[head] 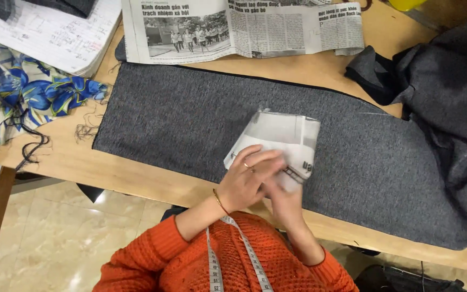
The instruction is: The person smooths a long piece of grey fabric on a wooden table, then places a newspaper on top of it and uses a red tape dispenser to secure the newspaper to the fabric.
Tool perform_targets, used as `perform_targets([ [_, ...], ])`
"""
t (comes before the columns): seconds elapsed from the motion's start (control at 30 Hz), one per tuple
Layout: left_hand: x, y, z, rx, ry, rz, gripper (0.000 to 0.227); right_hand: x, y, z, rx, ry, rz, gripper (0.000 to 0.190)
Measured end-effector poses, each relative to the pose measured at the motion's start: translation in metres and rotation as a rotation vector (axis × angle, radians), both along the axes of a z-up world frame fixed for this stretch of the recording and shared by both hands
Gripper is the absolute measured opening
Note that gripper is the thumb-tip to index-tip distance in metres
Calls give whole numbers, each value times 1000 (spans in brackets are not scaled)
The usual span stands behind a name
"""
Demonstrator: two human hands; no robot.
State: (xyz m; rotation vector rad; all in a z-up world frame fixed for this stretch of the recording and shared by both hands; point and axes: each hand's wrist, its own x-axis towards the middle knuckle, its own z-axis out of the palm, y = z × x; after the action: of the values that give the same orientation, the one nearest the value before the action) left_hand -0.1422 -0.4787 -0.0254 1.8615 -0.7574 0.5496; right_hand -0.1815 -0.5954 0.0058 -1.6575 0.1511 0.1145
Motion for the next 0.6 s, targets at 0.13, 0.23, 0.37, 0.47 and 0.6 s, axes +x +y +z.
perform_targets([
  [0.13,9,2,-2,-9,-50,205,69,27,13,49,398,66,-809,33],
  [0.23,33,17,-8,-4,65,334,64,13,-20,44,495,-97,-713,38],
  [0.37,67,55,6,-78,234,474,24,12,-39,99,415,-326,-539,53],
  [0.47,80,83,5,-7,41,491,23,-6,-101,69,486,-304,-554,58],
  [0.6,83,118,26,79,-208,572,14,-2,-135,62,317,-351,-534,52],
])
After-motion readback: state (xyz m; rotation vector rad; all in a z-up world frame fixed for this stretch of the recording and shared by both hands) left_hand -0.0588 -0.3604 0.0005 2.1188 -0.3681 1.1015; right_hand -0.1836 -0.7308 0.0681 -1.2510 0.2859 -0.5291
